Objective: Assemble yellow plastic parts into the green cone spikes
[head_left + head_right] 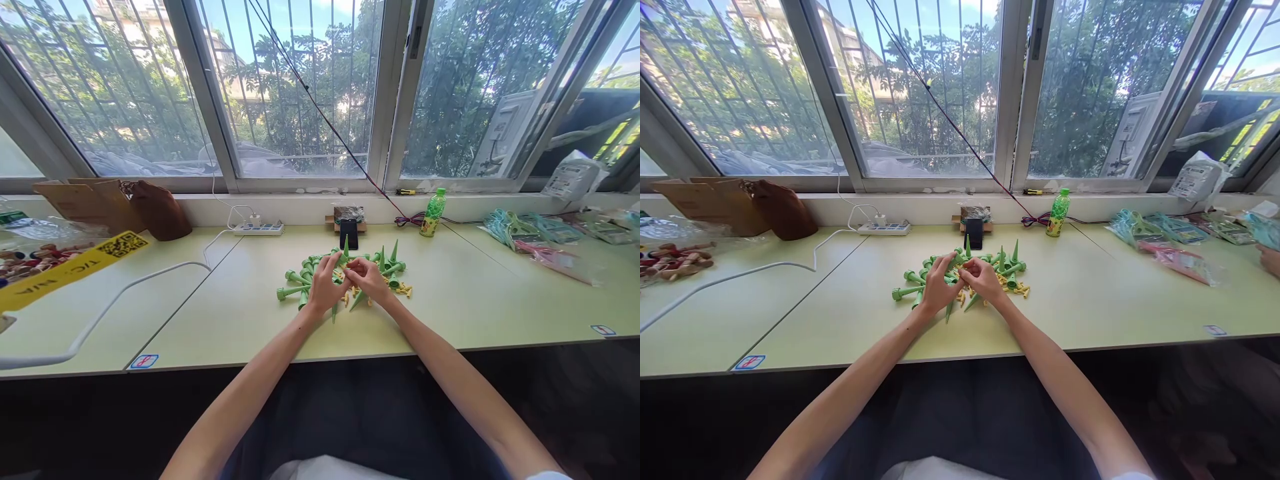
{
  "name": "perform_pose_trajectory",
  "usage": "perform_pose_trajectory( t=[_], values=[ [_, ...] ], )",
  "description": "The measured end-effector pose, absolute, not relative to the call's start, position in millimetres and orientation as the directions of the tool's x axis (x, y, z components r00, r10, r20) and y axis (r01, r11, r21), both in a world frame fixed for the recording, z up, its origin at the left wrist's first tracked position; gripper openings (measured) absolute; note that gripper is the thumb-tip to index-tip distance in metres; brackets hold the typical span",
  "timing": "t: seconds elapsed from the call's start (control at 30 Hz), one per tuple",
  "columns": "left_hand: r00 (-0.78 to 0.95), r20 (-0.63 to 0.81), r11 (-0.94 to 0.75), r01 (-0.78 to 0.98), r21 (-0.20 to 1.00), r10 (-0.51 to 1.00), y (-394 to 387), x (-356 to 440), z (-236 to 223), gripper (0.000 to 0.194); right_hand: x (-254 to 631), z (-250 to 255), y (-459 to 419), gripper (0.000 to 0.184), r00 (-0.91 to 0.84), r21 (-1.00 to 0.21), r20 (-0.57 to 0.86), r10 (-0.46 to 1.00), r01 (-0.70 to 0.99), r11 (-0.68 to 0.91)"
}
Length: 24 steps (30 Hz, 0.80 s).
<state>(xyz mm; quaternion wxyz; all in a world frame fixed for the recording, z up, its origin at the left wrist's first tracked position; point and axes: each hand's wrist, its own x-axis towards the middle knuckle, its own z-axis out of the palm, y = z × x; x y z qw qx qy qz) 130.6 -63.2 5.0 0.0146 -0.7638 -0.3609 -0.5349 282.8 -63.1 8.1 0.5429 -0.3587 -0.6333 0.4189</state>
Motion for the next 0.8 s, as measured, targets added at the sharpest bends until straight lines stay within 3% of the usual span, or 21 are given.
perform_pose_trajectory(
  t=[0.8],
  values=[
    [0.202, 0.826, -0.767, 0.533, 0.358, 0.526, -64.9, 129.1, 3.7, 0.059, 283.7, 11.7, -65.8, 0.028, -0.272, -0.959, 0.282, 0.92, -0.091, 0.267]
  ],
)
